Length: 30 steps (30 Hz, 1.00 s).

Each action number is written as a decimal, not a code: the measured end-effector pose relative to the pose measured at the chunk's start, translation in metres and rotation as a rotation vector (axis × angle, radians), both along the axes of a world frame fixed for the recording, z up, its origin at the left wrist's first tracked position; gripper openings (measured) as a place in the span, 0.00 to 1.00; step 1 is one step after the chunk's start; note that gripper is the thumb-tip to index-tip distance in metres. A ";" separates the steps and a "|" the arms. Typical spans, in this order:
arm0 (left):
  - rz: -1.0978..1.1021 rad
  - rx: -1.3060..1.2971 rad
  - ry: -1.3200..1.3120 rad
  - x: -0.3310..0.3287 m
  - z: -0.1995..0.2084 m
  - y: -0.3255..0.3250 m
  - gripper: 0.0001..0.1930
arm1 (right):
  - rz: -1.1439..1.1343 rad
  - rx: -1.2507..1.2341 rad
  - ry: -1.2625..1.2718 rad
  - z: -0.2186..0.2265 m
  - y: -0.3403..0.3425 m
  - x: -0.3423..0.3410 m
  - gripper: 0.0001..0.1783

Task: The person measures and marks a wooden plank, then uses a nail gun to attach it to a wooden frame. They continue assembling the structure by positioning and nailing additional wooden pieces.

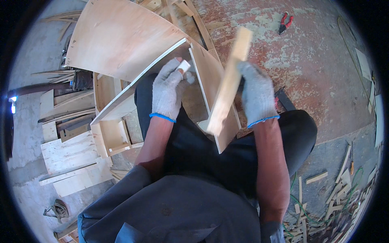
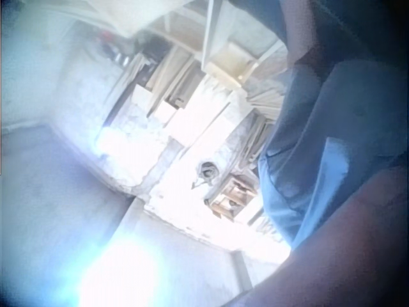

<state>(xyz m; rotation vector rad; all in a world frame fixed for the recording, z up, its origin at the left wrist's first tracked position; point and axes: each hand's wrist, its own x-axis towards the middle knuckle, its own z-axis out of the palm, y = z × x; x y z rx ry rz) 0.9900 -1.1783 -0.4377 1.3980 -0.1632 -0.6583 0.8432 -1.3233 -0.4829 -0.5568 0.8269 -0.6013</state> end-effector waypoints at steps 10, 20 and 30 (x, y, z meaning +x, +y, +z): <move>0.055 -0.034 -0.033 0.026 -0.005 -0.016 0.16 | 0.093 0.001 0.039 -0.017 -0.014 -0.010 0.10; 0.065 0.081 -0.234 0.036 -0.029 -0.016 0.17 | 0.290 -0.155 0.140 0.011 0.006 -0.004 0.11; 0.114 -0.181 -0.031 0.035 -0.037 -0.023 0.15 | 0.337 -0.183 0.182 0.011 0.009 0.002 0.10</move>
